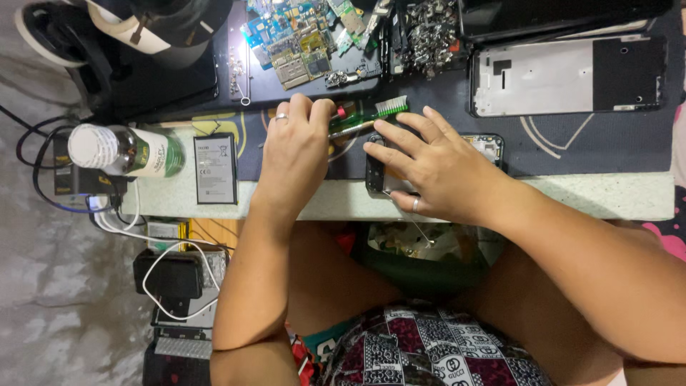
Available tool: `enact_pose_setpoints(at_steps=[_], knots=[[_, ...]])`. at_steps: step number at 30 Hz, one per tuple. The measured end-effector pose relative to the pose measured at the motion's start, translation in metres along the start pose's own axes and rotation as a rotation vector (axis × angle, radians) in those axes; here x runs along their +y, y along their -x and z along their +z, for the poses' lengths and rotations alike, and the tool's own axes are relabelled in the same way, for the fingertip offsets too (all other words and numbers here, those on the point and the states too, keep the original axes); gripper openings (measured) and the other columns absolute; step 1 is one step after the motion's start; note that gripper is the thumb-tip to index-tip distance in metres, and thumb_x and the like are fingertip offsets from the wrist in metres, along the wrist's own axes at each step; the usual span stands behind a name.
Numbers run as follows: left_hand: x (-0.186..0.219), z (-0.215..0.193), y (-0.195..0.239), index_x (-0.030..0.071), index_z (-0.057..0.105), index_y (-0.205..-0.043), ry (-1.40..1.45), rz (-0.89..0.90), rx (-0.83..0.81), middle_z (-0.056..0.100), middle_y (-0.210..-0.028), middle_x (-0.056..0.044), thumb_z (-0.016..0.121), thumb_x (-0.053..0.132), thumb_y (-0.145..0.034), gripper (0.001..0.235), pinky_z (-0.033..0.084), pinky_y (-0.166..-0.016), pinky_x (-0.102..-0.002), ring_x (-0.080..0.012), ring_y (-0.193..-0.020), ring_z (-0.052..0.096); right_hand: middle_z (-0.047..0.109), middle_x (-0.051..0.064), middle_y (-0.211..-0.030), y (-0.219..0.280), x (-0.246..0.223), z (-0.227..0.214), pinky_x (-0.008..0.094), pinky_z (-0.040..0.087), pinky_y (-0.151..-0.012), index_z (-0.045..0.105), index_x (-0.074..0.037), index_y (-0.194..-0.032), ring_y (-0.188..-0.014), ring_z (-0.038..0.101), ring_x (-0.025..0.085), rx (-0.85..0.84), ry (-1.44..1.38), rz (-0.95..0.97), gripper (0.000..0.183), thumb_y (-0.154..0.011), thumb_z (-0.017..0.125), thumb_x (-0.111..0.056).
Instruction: The person disassembles a smartphone, removes the battery, and uses a screwdriver to unscrew and remove the camera module from the phone frame. They then place the removed camera module on the workbench.
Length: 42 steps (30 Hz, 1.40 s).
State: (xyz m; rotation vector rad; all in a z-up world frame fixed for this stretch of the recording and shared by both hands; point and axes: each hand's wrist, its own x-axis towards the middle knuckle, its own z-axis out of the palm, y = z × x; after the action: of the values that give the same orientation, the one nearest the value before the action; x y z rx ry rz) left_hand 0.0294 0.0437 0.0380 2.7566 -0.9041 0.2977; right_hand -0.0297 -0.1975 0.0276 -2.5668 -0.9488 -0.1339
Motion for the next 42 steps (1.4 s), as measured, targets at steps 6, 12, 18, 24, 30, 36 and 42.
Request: enact_pose_setpoints(at_steps=[6,12,18,24,30,36,42], knots=[[0.001,-0.003,-0.003,0.004,0.06,-0.116,0.034,-0.013,-0.017,0.057,-0.106,-0.017,0.061,-0.006,-0.087,0.03,0.048,-0.086,-0.045,-0.0368,-0.1,0.058,0.048,0.017,-0.151,0.0,-0.001,-0.002,0.06,0.035,-0.115,0.052,-0.009,-0.146,-0.136,0.045,0.038,-0.003,0.018,-0.013,0.072,-0.083,0.071,-0.04],[0.008,-0.009,0.019,0.006,0.058,-0.129,0.138,-0.035,0.196,0.062,-0.111,-0.011,0.065,-0.007,-0.094,0.037,0.049,-0.088,-0.043,-0.032,-0.099,0.062,0.053,0.02,-0.146,0.0,0.0,-0.004,0.056,0.037,-0.115,0.054,-0.003,-0.142,-0.135,0.049,0.035,0.04,-0.014,0.001,0.079,-0.076,0.079,-0.04],[0.028,0.035,0.022,0.005,0.041,-0.149,0.852,-0.034,0.741,0.061,-0.123,-0.011,0.061,0.0,-0.111,0.044,0.062,-0.09,-0.031,-0.0193,-0.102,0.069,0.062,0.01,-0.126,0.002,-0.006,-0.016,0.046,0.049,-0.097,0.063,-0.005,-0.133,-0.115,0.058,0.031,0.012,0.075,0.057,0.07,-0.074,0.083,-0.037],[0.044,0.064,0.025,0.002,0.051,-0.14,1.145,-0.087,0.652,0.059,-0.12,-0.015,0.061,-0.003,-0.11,0.032,0.063,-0.09,-0.032,-0.0245,-0.103,0.071,0.065,0.006,-0.129,0.001,-0.008,-0.02,0.045,0.05,-0.093,0.065,-0.005,-0.13,-0.111,0.06,0.029,-0.005,0.063,0.106,0.072,-0.07,0.083,-0.04],[0.042,0.058,0.022,0.006,0.046,-0.138,0.867,0.048,0.682,0.061,-0.125,-0.014,0.062,-0.008,-0.109,0.036,0.064,-0.086,-0.027,-0.0217,-0.104,0.073,0.065,0.009,-0.132,0.004,-0.01,-0.02,0.045,0.05,-0.089,0.068,-0.004,-0.124,-0.113,0.06,0.03,-0.009,0.067,0.103,0.064,-0.073,0.083,-0.041],[0.042,0.051,0.018,0.006,0.047,-0.137,0.778,0.065,0.685,0.063,-0.121,-0.015,0.063,-0.01,-0.106,0.038,0.063,-0.086,-0.028,-0.0224,-0.102,0.072,0.065,0.007,-0.132,0.003,-0.009,-0.022,0.045,0.051,-0.093,0.068,-0.005,-0.123,-0.113,0.06,0.029,-0.006,0.064,0.09,0.063,-0.072,0.083,-0.039],[0.044,0.048,0.017,0.006,0.048,-0.136,0.761,0.065,0.68,0.063,-0.12,-0.015,0.065,-0.009,-0.106,0.038,0.064,-0.086,-0.029,-0.0225,-0.101,0.072,0.065,0.008,-0.131,0.003,-0.009,-0.022,0.045,0.051,-0.09,0.067,-0.003,-0.125,-0.113,0.061,0.03,-0.009,0.055,0.105,0.066,-0.072,0.084,-0.039]])
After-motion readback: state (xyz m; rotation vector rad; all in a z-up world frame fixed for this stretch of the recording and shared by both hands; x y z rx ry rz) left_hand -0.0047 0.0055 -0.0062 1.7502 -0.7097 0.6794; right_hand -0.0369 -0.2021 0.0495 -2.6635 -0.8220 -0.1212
